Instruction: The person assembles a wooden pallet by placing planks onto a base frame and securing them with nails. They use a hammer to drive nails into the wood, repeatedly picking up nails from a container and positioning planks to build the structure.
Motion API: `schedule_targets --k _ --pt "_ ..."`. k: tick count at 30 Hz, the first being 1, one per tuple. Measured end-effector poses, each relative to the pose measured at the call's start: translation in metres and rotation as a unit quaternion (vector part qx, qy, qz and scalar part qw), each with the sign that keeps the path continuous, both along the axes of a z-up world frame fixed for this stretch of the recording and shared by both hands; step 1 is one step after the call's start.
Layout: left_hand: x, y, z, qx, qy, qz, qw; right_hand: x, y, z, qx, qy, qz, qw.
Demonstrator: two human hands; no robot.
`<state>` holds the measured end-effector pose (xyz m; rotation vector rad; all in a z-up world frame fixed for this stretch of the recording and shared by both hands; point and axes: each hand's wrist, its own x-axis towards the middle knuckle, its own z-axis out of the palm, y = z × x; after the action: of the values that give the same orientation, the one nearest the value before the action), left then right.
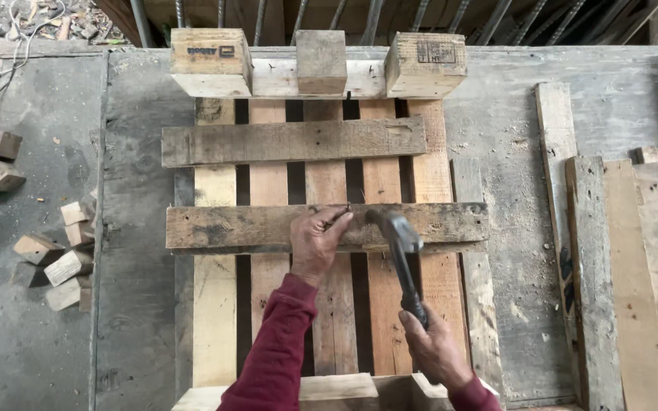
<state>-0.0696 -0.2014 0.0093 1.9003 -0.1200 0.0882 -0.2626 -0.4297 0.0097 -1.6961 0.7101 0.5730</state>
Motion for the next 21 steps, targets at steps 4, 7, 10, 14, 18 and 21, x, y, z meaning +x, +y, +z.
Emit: schedule_targets --k 4,7,10,14,18,21 --pt "-0.007 -0.002 -0.023 0.073 -0.084 0.012 0.994 -0.012 -0.001 0.020 -0.005 -0.055 -0.008 0.998" --pt "-0.010 -0.005 -0.034 0.136 -0.142 0.016 0.980 -0.016 0.000 0.031 -0.017 -0.212 0.044 0.976" --pt "-0.010 -0.006 -0.038 0.182 -0.119 -0.003 0.976 -0.008 0.002 0.032 0.138 -0.196 -0.018 0.971" --pt "-0.013 -0.005 -0.039 0.182 -0.154 0.008 0.971 0.001 -0.002 0.048 -0.078 0.023 0.087 0.993" --pt "-0.002 0.006 -0.039 0.004 -0.108 0.009 0.994 0.006 -0.012 0.096 0.018 -0.214 0.003 0.977" --pt "0.027 0.011 -0.041 -0.064 0.027 0.096 0.993 0.014 -0.019 0.113 0.170 -0.456 -0.041 0.873"
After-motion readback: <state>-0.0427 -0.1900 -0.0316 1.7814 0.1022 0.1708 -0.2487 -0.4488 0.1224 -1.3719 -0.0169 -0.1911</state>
